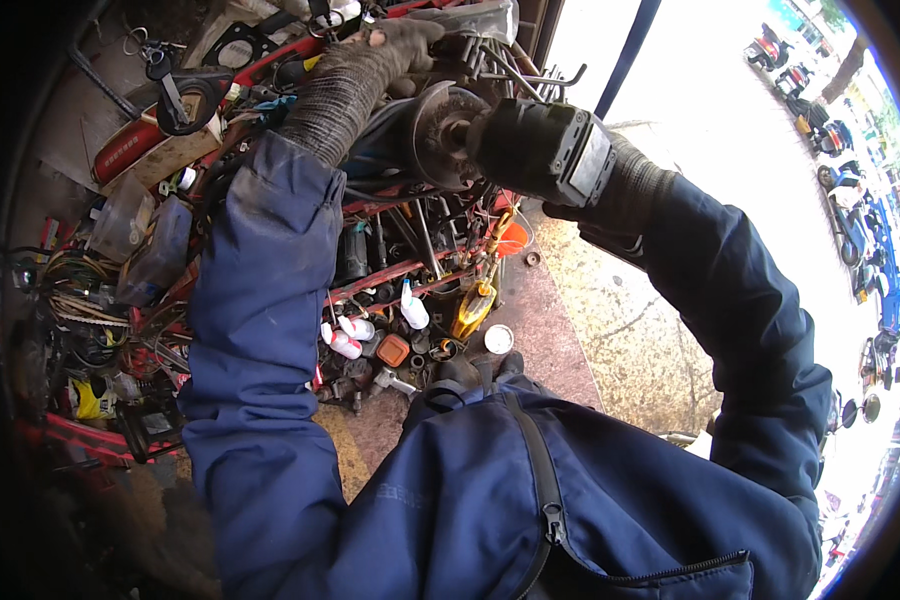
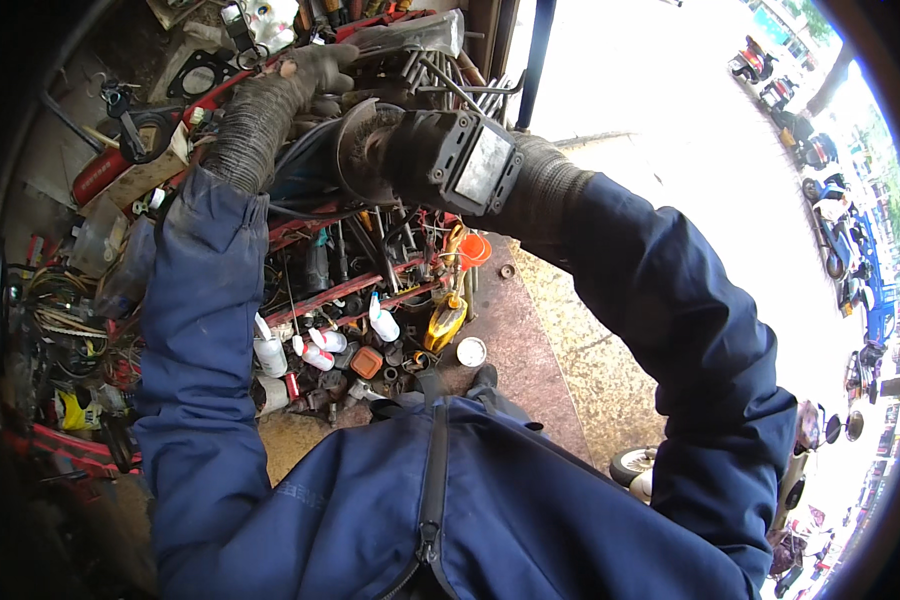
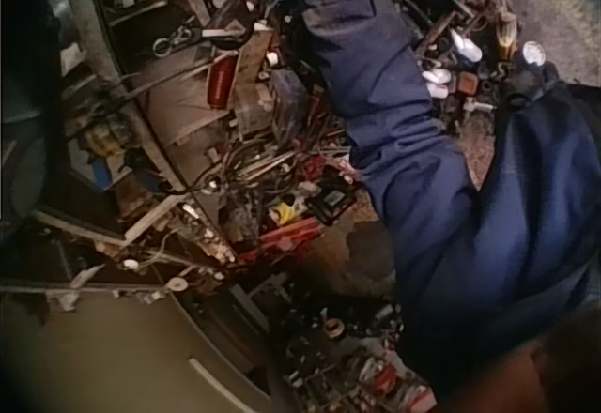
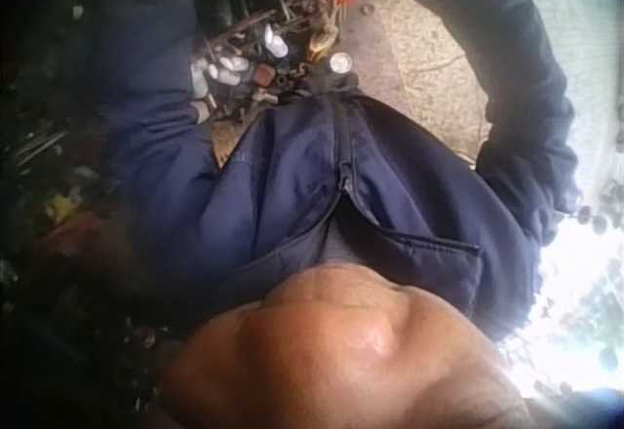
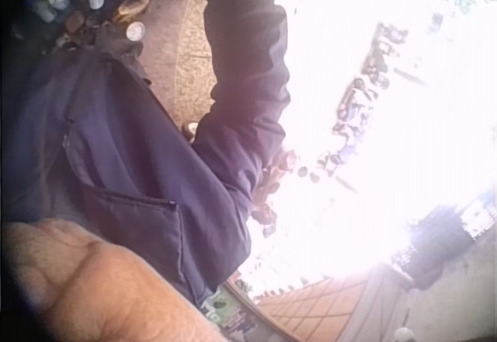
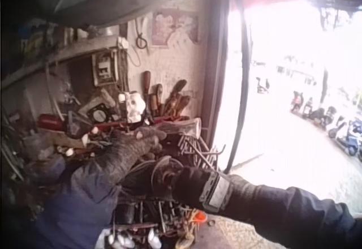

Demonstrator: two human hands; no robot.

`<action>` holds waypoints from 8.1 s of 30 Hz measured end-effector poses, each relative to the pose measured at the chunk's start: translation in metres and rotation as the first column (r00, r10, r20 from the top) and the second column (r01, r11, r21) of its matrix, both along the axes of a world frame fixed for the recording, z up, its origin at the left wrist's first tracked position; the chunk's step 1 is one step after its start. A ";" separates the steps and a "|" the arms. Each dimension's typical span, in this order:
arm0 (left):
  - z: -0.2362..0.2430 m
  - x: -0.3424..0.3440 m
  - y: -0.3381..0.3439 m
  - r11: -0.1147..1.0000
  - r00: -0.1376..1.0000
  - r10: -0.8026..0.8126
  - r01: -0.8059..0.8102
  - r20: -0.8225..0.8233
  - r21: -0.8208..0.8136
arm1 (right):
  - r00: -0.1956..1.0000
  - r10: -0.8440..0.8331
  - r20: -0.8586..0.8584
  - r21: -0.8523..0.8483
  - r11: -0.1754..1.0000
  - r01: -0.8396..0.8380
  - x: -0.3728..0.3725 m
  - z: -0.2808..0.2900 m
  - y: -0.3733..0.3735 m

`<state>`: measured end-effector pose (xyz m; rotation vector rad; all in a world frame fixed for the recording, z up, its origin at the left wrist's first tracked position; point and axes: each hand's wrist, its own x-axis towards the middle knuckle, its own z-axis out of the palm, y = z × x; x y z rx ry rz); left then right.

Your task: The person uses a cordless drill to remove a bolt from a circular metal part, then places the drill on a shelf. They move a red step stool aside and retrieve a power tool from a shelf, placing it back. The person continues to handle various tools and parts on the workbench.

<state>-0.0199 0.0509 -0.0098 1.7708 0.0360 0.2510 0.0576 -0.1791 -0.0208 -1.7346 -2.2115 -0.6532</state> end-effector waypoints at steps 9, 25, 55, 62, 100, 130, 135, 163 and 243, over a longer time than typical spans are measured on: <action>0.018 0.034 -0.036 0.287 0.936 -0.017 0.341 -0.351 0.895 | 0.743 -0.238 -0.626 -0.281 0.957 0.069 0.000 -0.012 -0.049; 0.002 0.025 -0.045 0.460 0.990 0.067 0.078 -0.122 0.885 | -0.115 -0.191 -0.975 -0.162 0.961 -0.226 0.007 -0.028 -0.031; 0.007 0.018 -0.056 0.341 0.968 0.202 0.076 -0.152 0.937 | 0.994 0.038 0.105 0.116 0.992 -0.051 0.009 -0.010 0.010; 0.001 0.022 -0.056 0.347 0.965 0.195 0.101 -0.177 0.932 | 0.999 0.029 -0.018 0.077 0.997 -0.028 0.014 -0.012 0.004; -0.023 0.029 -0.034 0.439 0.997 0.077 -0.041 0.007 0.897 | 0.401 -0.462 -0.791 -0.435 0.886 0.162 0.019 -0.006 -0.049; -0.004 0.028 -0.024 0.864 0.883 0.186 -0.355 0.430 0.356 | 0.481 -0.008 -0.877 0.059 0.990 0.125 -0.018 -0.078 -0.052; 0.006 -0.017 -0.010 0.696 0.973 0.154 -0.231 0.174 0.680 | 0.337 0.015 -0.941 0.130 0.938 0.322 -0.030 -0.089 -0.058; -0.131 -0.119 -0.165 0.940 0.942 0.282 -0.310 -0.183 -0.144 | 0.136 -0.145 -0.980 -0.138 0.989 0.054 -0.048 -0.157 -0.165; -0.049 -0.621 0.057 -0.575 -0.055 0.806 -0.307 0.589 0.758 | -0.836 0.200 -0.510 0.101 0.980 0.173 -0.218 -0.281 0.188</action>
